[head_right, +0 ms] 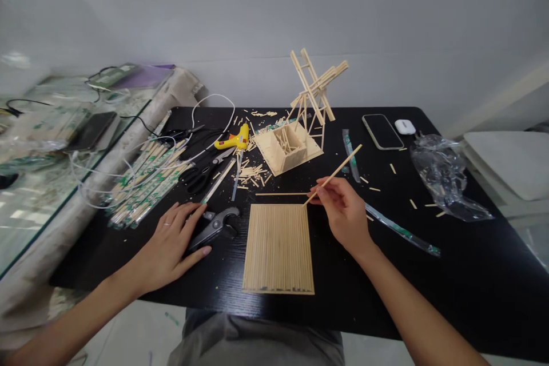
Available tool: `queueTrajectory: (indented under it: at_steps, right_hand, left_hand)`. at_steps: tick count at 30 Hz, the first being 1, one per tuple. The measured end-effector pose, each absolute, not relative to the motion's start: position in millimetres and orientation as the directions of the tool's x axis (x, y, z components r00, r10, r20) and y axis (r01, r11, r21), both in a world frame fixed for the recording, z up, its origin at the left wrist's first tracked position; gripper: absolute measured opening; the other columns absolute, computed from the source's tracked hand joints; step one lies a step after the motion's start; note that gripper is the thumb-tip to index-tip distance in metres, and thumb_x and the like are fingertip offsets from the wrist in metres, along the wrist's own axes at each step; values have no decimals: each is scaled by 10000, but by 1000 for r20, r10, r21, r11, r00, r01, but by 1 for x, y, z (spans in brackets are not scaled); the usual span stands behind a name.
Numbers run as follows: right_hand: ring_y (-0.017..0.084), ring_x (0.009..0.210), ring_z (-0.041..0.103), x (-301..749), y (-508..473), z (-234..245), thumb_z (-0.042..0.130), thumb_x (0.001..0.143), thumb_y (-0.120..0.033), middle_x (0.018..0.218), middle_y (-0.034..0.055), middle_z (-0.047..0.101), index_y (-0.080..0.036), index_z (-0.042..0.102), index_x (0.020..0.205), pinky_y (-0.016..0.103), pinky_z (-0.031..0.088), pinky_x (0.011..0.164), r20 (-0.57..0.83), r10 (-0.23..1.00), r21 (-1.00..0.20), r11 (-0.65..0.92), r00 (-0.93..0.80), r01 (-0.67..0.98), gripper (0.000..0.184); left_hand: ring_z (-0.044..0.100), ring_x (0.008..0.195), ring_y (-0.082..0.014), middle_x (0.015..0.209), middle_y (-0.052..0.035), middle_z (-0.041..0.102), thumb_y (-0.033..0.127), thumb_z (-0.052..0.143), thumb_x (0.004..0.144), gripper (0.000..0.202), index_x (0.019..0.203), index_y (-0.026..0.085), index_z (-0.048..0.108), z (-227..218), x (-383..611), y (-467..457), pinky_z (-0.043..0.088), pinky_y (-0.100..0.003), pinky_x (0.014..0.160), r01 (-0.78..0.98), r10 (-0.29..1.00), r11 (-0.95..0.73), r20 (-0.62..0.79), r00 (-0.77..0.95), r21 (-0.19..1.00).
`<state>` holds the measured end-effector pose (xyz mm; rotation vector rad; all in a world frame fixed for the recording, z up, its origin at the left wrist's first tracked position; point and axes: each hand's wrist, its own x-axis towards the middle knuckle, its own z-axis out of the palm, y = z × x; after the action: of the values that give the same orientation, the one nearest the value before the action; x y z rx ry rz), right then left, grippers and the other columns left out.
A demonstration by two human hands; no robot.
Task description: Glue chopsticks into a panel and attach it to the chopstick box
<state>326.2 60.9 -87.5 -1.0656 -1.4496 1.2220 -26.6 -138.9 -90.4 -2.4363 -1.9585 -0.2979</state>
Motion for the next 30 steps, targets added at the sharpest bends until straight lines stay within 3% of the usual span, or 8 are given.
queueTrajectory:
  at_steps: [5, 9, 13, 15, 21, 26, 30]
  right_hand:
    - [260, 805, 826, 325, 58, -81, 889, 854, -522, 849, 36, 791, -265, 713, 957, 440, 743, 738, 122, 984, -987, 134, -128, 91, 328]
    - [228, 734, 808, 323, 58, -82, 916, 844, -473, 807, 20, 781, -267, 714, 921, 391, 739, 705, 142, 986, -982, 151, -90, 111, 299]
    - [198, 701, 806, 324, 64, -90, 935, 835, -443, 780, 3, 788, -245, 744, 923, 321, 727, 642, 98, 993, -995, 98, -69, 8, 289]
    - [183, 731, 815, 327, 67, -93, 930, 850, -408, 809, -2, 797, -242, 762, 939, 290, 723, 639, 40, 996, -997, 35, -84, -64, 253]
    - [154, 800, 826, 332, 69, -93, 870, 931, -308, 868, -19, 805, -257, 780, 999, 272, 735, 706, -63, 987, -977, -91, -148, -193, 124]
    - [146, 816, 830, 332, 67, -93, 810, 984, -262, 879, -24, 807, -260, 775, 1043, 260, 731, 734, -94, 976, -965, -138, -196, -224, 69]
    - [142, 810, 828, 332, 67, -94, 791, 1001, -265, 877, -23, 809, -251, 759, 1052, 244, 720, 723, -92, 973, -958, -145, -212, -246, 61]
  left_hand:
    - [559, 1383, -447, 1519, -216, 584, 711, 604, 987, 829, 1605, 171, 488, -71, -34, -105, 426, -653, 1186, 960, 981, -192, 61, 183, 205]
    - [614, 1264, -416, 1364, -190, 656, 571, 466, 1060, 554, 1366, 160, 674, -52, -49, -21, 444, -645, 1155, 978, 993, -68, 113, 46, 195]
    - [602, 1277, -414, 1395, -218, 623, 301, 519, 979, 505, 1443, 133, 624, -50, -50, 63, 500, -595, 1106, 995, 996, 63, 56, -67, 75]
    - [581, 1319, -422, 1417, -232, 602, 254, 532, 965, 536, 1477, 111, 606, -52, -45, 86, 497, -581, 1120, 994, 994, 109, 16, -109, 31]
    - [565, 1375, -450, 1432, -286, 572, 256, 484, 1030, 575, 1539, -9, 521, -54, -38, 106, 463, -615, 1171, 994, 992, 103, -79, -99, 49]
    - [589, 1372, -435, 1379, -221, 638, 248, 619, 963, 571, 1473, 7, 534, -50, -38, 121, 465, -607, 1187, 988, 987, 140, -91, -134, 66]
    - [621, 1324, -416, 1405, -147, 632, 269, 704, 895, 656, 1484, 87, 480, -47, -56, 118, 487, -636, 1153, 953, 958, 270, 60, -280, 137]
